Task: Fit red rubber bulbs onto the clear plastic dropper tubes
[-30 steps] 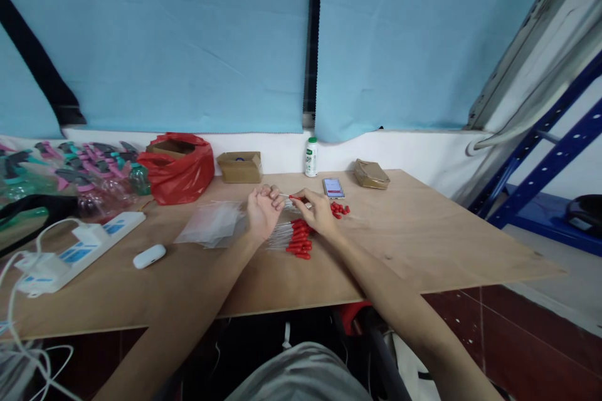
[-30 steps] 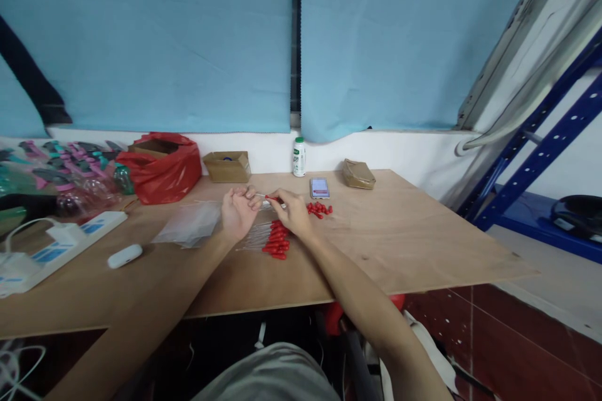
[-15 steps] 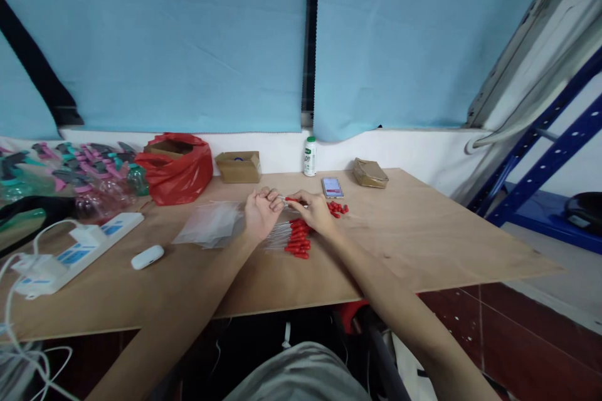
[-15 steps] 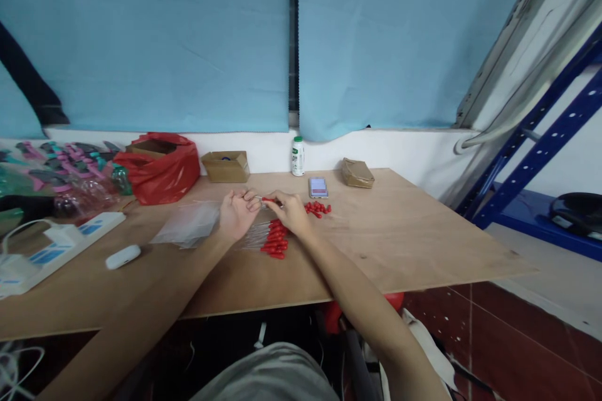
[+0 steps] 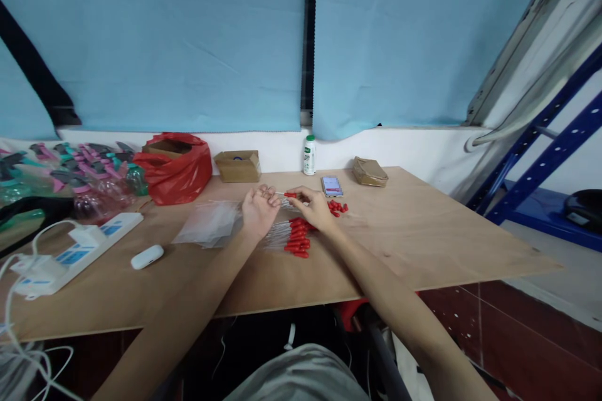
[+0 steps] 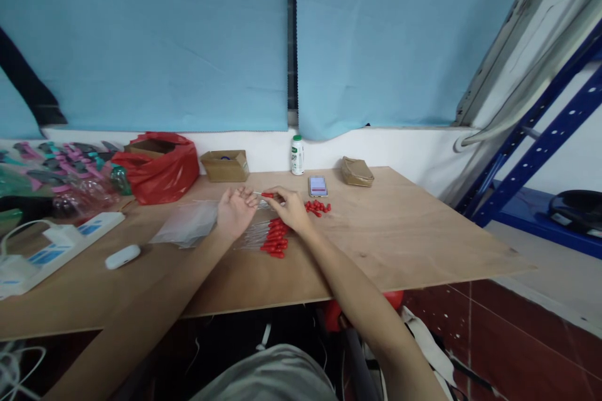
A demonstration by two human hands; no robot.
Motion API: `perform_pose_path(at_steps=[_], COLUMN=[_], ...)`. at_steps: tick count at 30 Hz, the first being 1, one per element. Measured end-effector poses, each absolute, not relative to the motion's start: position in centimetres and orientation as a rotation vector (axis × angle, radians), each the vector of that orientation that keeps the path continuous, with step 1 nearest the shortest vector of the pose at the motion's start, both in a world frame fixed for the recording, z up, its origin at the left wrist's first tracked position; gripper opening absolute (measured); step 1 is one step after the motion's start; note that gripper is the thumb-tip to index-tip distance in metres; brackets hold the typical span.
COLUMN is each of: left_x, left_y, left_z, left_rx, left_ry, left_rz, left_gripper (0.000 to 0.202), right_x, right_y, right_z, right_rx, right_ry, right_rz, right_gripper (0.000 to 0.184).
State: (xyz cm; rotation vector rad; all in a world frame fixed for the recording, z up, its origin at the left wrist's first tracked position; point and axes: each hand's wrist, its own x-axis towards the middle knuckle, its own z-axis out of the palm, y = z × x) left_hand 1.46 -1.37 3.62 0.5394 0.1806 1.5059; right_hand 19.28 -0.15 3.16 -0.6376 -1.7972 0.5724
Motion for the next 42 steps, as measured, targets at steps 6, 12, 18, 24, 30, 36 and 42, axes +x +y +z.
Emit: perform_pose_path(at_steps=[6, 12, 18, 24, 30, 36, 42], left_x=[1.4, 1.4, 1.6, 1.9, 2.1, 1.8, 1.7], left_y=[-1.6, -1.8, -1.8, -1.9, -2.3, -2.3, -2.3], left_z=[3.8, 4.1, 3.9, 3.7, 4.0, 4.4, 4.4], left_rx=[0.554, 0.536, 0.563, 0.599, 0.57, 0.551, 0.548], left_ry=[0.132, 0.124, 0.102, 0.099, 0.08, 0.089, 0.116], left_rz=[1.479, 1.519, 1.519, 1.505, 1.497, 1.486, 1.491], left_gripper=[0.032, 0.032, 0.032, 0.032, 0.031, 0.033, 0.036], right_x=[18.7, 18.1, 18.0, 18.0, 18.1, 18.4, 18.9], right_y=[0.0, 0.1, 0.6, 0.3, -0.1, 0.1, 0.4], right_z=[2.9, 2.9, 2.4, 2.4, 3.1, 2.8, 2.3], right_rx=[-0.615, -0.532, -0.538, -0.535, -0.493, -0.503, -0.565], right_ry=[-1.664, -1.506, -1.472, -1.482, -1.474, -1.541, -1.673], right_rz=[0.88, 1.18, 1.2, 1.172, 1.178, 1.157, 0.842], right_gripper=[0.034, 0.041, 0.041, 0.04, 0.039, 0.041, 0.036])
